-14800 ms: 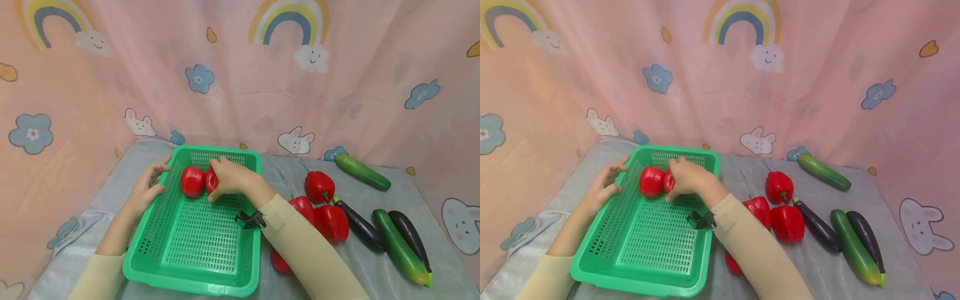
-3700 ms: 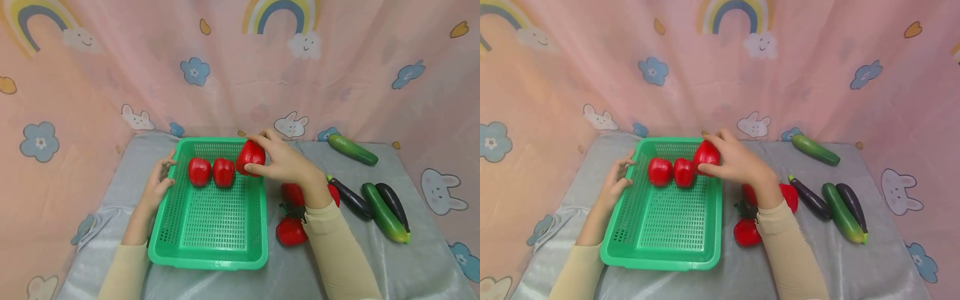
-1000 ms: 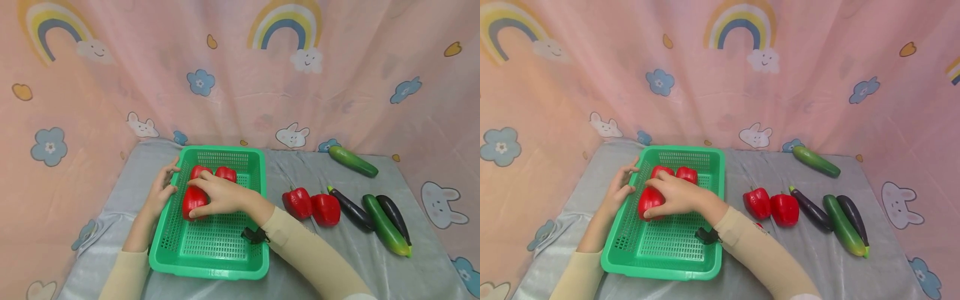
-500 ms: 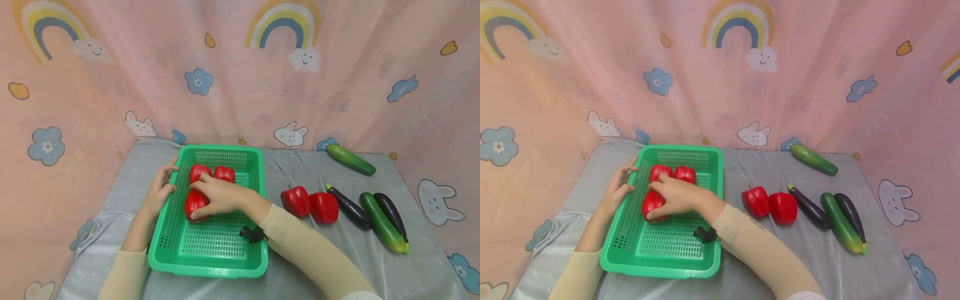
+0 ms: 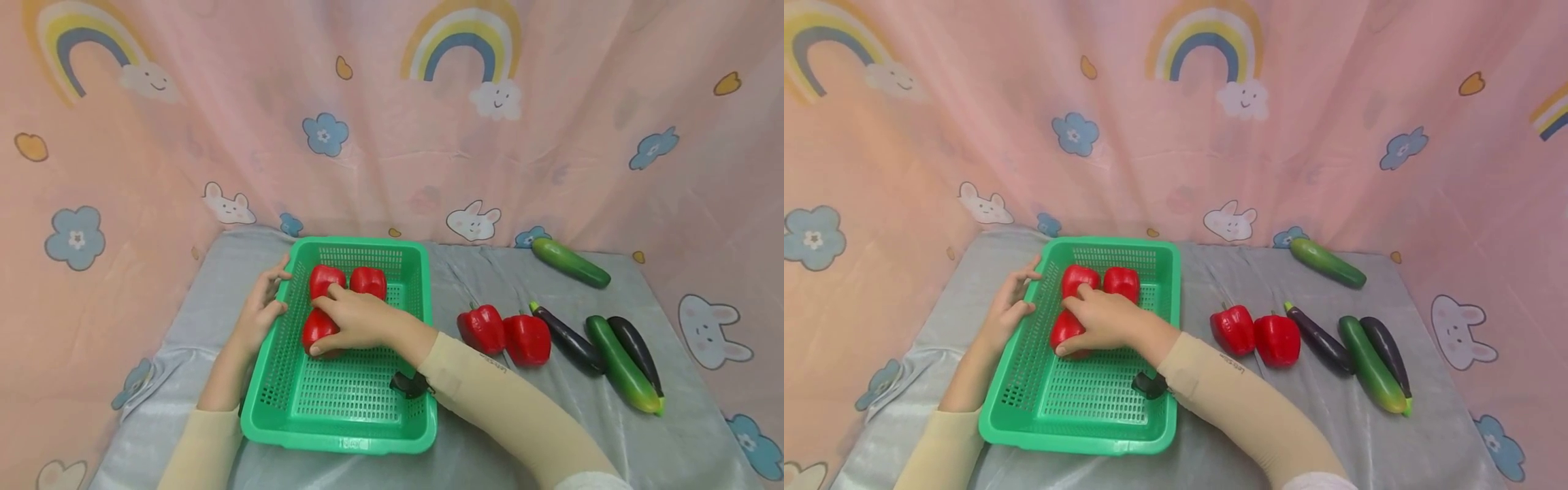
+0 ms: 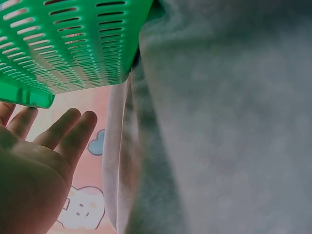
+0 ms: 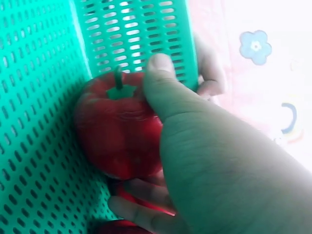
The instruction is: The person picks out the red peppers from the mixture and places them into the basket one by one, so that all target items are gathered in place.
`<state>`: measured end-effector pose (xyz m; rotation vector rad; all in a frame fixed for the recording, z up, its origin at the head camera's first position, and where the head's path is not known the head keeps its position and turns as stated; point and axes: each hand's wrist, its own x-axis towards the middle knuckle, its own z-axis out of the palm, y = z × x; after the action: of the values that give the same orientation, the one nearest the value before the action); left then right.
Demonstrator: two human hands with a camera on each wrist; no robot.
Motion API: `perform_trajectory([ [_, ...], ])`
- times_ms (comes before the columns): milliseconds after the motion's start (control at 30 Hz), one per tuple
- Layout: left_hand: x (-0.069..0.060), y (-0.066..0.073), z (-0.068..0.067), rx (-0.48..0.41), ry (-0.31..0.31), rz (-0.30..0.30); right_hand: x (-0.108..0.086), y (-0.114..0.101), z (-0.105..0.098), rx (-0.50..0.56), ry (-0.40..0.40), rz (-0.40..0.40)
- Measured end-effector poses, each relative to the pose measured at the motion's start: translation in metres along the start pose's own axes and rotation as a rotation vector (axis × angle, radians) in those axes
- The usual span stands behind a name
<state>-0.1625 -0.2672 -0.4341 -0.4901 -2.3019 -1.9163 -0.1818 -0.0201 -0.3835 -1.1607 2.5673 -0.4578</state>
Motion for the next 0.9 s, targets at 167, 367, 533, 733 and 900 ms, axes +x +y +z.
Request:
perform_trajectory([
  [167, 0.0024, 0.0018, 0.0006, 0.011, 0.001, -0.008, 0.0006, -0.0020, 0.0002, -0.037, 0.035, -0.003],
  [367, 0.0030, 0.0050, 0.0036, 0.010, -0.001, -0.007, 0.0012, -0.0004, 0.0002, -0.006, -0.008, -0.045],
  [533, 0.0011, 0.0036, 0.0027, 0.002, 0.007, -0.010, 0.0017, -0.0030, -0.0003, 0.023, -0.056, -0.058],
  [733, 0.0000, 0.0006, 0.0005, 0.014, -0.001, 0.005, 0.0039, -0.0062, 0.0038, 0.019, -0.022, -0.026],
  [900, 0.0001, 0.0003, -0.0001, 0.016, -0.002, 0.011, 0.0055, -0.0064, 0.0055, 0.072, -0.020, -0.007],
])
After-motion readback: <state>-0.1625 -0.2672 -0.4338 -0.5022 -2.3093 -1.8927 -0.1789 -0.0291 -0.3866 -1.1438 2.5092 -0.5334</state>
